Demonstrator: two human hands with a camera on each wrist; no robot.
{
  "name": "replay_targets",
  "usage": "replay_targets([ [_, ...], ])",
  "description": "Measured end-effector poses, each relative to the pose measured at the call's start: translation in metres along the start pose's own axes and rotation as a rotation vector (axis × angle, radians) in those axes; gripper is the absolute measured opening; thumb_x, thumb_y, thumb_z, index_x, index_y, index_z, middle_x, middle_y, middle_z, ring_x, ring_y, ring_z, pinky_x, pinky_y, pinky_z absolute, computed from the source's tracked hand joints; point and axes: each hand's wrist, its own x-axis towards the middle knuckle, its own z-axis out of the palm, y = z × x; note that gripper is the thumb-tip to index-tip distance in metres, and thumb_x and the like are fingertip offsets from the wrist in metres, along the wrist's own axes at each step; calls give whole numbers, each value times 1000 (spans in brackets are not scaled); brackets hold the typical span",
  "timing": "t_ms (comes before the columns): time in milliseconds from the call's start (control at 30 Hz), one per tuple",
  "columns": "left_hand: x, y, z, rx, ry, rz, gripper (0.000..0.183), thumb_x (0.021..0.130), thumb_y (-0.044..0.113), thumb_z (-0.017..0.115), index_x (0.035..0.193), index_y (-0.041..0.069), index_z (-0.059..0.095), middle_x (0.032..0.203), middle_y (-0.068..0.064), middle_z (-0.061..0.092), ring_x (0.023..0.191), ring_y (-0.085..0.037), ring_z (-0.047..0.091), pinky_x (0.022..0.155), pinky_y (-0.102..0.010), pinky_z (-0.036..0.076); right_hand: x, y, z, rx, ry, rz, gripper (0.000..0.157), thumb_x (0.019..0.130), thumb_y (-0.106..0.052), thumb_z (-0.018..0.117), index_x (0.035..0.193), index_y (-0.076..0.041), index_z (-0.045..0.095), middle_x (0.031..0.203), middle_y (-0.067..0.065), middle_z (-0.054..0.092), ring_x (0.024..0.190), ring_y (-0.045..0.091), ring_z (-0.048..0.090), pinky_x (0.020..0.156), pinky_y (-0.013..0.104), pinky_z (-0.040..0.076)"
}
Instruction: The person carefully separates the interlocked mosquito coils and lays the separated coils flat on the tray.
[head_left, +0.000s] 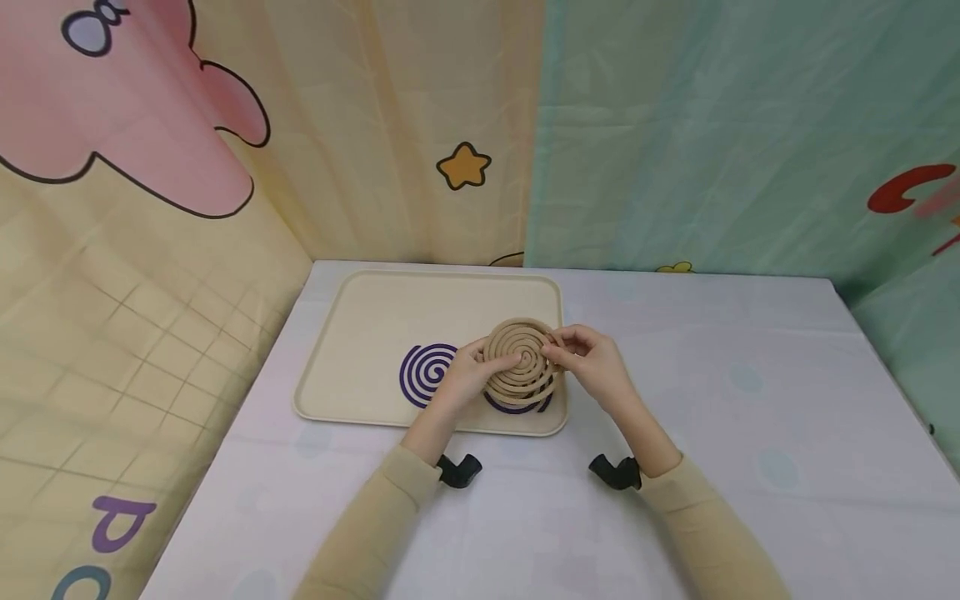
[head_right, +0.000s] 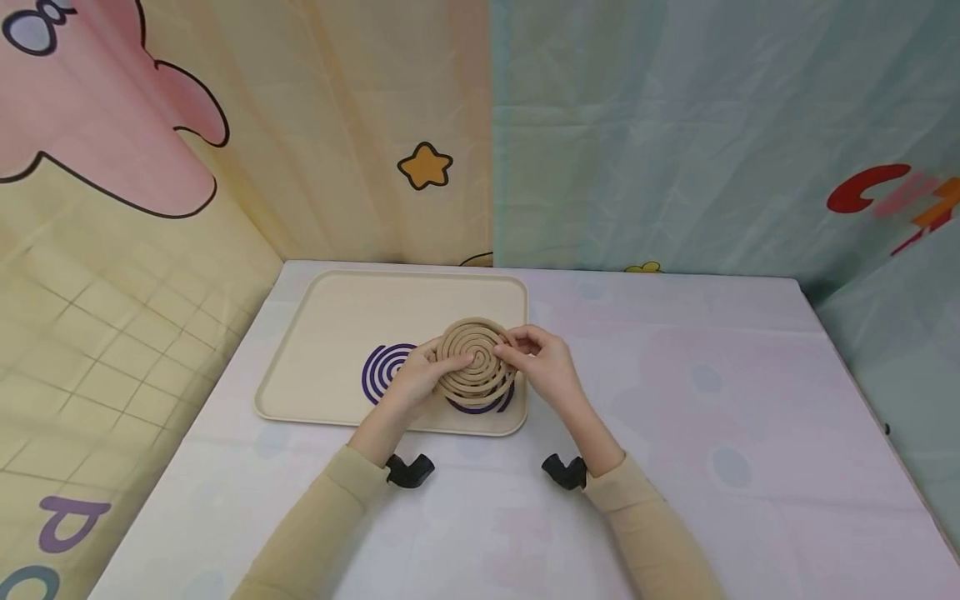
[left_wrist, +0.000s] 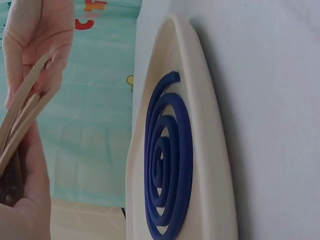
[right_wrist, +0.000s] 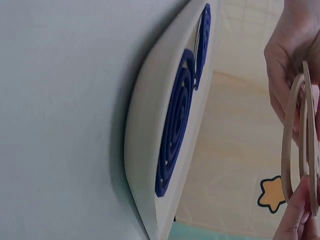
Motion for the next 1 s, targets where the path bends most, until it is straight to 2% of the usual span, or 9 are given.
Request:
replay_targets([
  [67,-1,-3,3,-105,46,-11,53,89,18,72,137,5,54,132,-16,63,120,-26,62,100,-31,52,-1,2,6,87,24,23,31,91,-13,71,113,7,63,86,-6,67,72,4,63,69,22,58],
  [167,-1,-6,6,-177,104,21,56,89,18,72,138,1,52,134,-19,61,124,-29,60,100,-30,52,-3,4,14,187,53,62,31,92,-13,70,113,8,61,85,-8,67,71,4,64,70,21,58],
  [233,-2,-7,6,-148,142,44,57,88,23,74,137,3,53,133,-16,62,124,-27,60,101,-29,51,-4,5,17,215,66,82,30,92,-14,70,113,7,61,85,-9,67,72,4,64,70,20,58],
  [333,-3,-8,4,-30,169,79,55,84,30,78,131,7,60,126,-12,67,120,-24,63,101,-31,52,-4,6,16,217,52,103,30,92,-16,70,113,4,61,86,-8,67,73,5,65,72,21,58],
  [467,-4,-6,-3,157,153,122,47,81,36,80,119,12,69,113,-6,72,107,-20,66,94,-35,54,-3,6,8,120,-25,89,29,92,-18,70,112,1,63,88,-3,69,75,7,67,76,30,60],
  [633,-4,-3,-9,283,63,122,43,79,37,82,114,14,72,103,-2,74,96,-15,66,87,-33,55,0,0,-3,-135,-92,-14,26,90,-23,73,106,-3,67,85,4,70,73,11,65,74,41,59],
  [733,-2,-2,-10,344,1,113,40,78,36,82,110,13,73,96,-2,74,88,-12,65,82,-29,54,2,-6,-7,-253,-113,-75,24,88,-24,75,104,-7,70,85,5,69,75,13,63,66,35,55],
  [833,0,-2,-11,388,-39,111,36,78,36,83,105,14,73,90,-1,73,81,-10,63,78,-27,53,4,-13,-8,-312,-143,-126,23,87,-23,76,104,-8,71,89,7,70,78,15,62,59,29,53],
  [1000,1,-3,-10,387,-38,125,37,79,36,82,106,13,73,91,-1,74,81,-9,64,76,-26,54,6,-19,-6,-302,-152,-119,24,88,-22,75,107,-9,71,95,9,70,80,18,59,56,25,49],
])
